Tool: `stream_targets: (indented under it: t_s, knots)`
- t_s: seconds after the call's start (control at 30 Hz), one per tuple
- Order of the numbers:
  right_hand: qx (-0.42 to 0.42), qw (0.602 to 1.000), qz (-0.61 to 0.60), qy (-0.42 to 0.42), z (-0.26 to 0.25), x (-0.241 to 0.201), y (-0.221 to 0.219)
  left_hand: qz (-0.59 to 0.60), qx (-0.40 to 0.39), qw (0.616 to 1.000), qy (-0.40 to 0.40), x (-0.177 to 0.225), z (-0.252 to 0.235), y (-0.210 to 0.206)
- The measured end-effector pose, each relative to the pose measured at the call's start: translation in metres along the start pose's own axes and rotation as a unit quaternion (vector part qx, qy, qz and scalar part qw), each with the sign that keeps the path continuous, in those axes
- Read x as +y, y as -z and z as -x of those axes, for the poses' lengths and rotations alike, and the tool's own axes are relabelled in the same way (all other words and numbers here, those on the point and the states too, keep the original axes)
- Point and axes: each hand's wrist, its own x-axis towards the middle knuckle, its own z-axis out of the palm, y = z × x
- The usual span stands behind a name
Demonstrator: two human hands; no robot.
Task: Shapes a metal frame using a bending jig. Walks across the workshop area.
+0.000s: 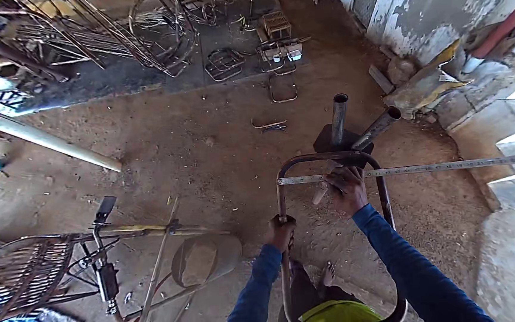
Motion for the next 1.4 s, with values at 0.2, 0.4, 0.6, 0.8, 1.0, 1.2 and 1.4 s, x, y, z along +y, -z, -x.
stream_targets:
  t_s: [0.2,0.4,0.6,0.8,1.0,1.2,1.4]
  knots:
    - [-0.001,1.000,0.002,0.007,-0.003,0.001,0.003,-0.002,-0.002,1.000,0.000,-0.001,0.001,-0.001]
    - [-0.014,1.000,0.004,0.005,-0.005,0.000,0.006,0.005,-0.004,1.000,0.002,-0.001,-0.001,-0.002]
    - [-0.021,0.999,0.026,0.004,-0.006,-0.003,0.004,0.004,0.008,1.000,-0.001,-0.005,0.000,0.000]
    - [-0.029,0.999,0.042,0.000,-0.007,-0.006,0.011,0.006,0.007,1.000,-0.018,-0.012,-0.005,-0.003]
    - [-0.045,0.999,0.023,0.001,-0.008,-0.006,0.012,0.020,0.009,1.000,-0.017,-0.012,-0.005,-0.005]
    - [-0.041,0.999,0.018,0.001,-0.007,-0.003,0.009,0.012,0.010,0.999,-0.028,-0.009,-0.004,-0.007]
    - [-0.057,0.998,0.031,0.001,-0.008,-0.004,0.011,0.015,-0.002,0.999,-0.031,-0.010,-0.003,-0.005]
